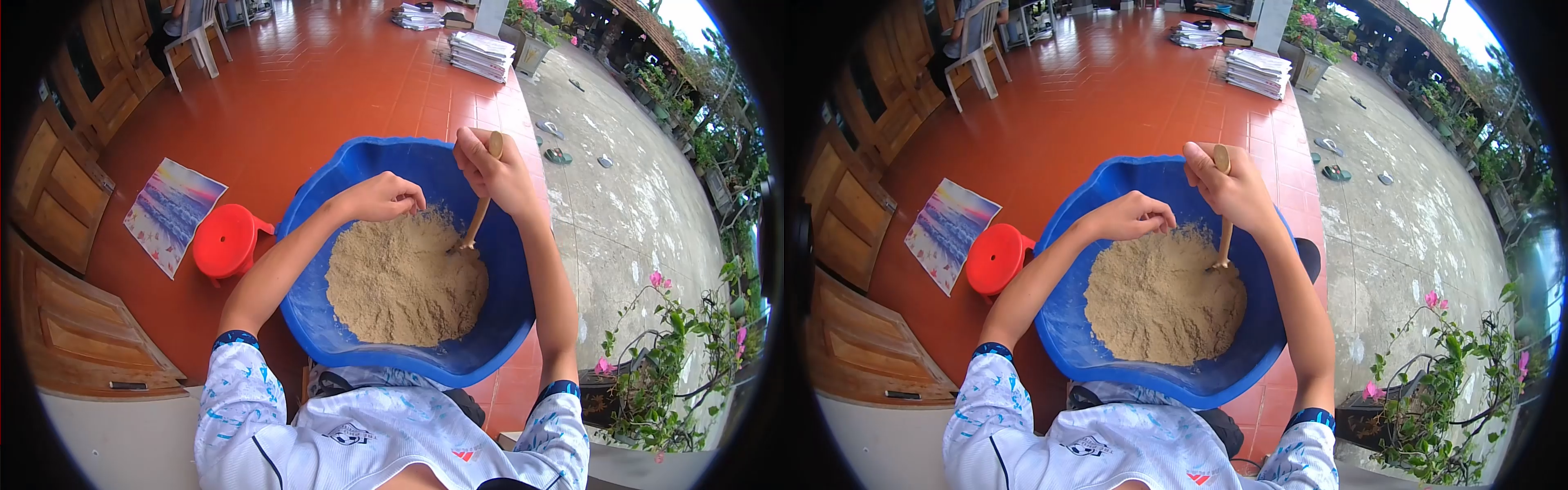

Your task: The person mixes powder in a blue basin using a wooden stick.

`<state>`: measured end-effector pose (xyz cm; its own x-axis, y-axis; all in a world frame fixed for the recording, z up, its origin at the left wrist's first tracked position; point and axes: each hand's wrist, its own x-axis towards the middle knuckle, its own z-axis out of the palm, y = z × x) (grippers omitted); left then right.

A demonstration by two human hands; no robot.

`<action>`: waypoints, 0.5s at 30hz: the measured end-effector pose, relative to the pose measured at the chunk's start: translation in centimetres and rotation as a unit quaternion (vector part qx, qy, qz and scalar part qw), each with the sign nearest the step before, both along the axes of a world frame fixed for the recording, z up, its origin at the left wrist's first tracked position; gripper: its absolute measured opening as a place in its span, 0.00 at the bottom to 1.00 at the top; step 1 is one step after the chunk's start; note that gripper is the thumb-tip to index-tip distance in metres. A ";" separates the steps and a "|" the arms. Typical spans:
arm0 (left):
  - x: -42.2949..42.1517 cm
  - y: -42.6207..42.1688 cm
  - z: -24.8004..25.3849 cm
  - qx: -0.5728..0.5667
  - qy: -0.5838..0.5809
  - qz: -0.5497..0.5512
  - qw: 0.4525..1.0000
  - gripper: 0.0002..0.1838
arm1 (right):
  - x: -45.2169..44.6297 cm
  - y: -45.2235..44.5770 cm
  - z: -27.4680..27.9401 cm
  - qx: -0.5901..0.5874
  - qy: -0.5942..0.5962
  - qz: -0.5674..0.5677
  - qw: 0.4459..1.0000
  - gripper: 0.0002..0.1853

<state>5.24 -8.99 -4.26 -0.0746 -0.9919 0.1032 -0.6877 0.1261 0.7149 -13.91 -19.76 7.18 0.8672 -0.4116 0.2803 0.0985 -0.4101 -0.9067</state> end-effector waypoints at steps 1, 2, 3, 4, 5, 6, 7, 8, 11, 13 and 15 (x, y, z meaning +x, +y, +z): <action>-0.1 0.1 0.1 -0.002 -0.004 -0.004 1.000 0.12 | 0.5 -0.4 -1.2 0.004 -0.041 0.054 0.998 0.27; -0.1 0.1 0.0 0.000 -0.005 -0.004 1.000 0.12 | 0.5 -0.5 -1.0 0.005 -0.043 0.055 0.998 0.27; -0.1 0.1 -0.1 -0.002 -0.002 -0.003 1.000 0.12 | 0.2 -0.7 -0.7 0.078 -0.060 0.094 0.991 0.27; -0.1 0.0 -0.2 -0.005 0.003 -0.002 1.000 0.12 | -0.1 -1.0 -0.3 0.150 -0.075 0.134 0.977 0.27; 0.0 0.0 -0.3 -0.005 0.003 -0.001 1.000 0.12 | -0.6 -1.3 0.2 0.153 -0.096 0.149 0.972 0.26; 0.1 0.2 -0.4 -0.011 0.008 -0.002 1.000 0.12 | -1.0 -1.7 0.7 0.159 -0.108 0.165 0.967 0.26; 0.2 0.3 -0.5 -0.019 0.012 -0.003 1.000 0.12 | -1.6 -1.8 1.3 0.172 -0.074 0.163 0.969 0.26; 0.3 0.3 -0.7 -0.019 0.013 -0.001 1.000 0.12 | -1.8 -1.9 1.7 0.184 -0.040 0.161 0.969 0.26; 0.2 0.2 -0.6 -0.007 0.007 0.001 1.000 0.12 | -1.4 -1.4 1.6 0.193 0.140 0.139 0.961 0.27; -0.1 0.2 -0.2 -0.012 0.002 -0.009 1.000 0.12 | -0.3 -0.7 0.8 0.167 0.158 0.075 0.970 0.26; -0.2 0.2 -0.1 -0.010 0.005 -0.009 1.000 0.12 | 0.5 -0.5 0.1 0.156 0.153 0.031 0.975 0.26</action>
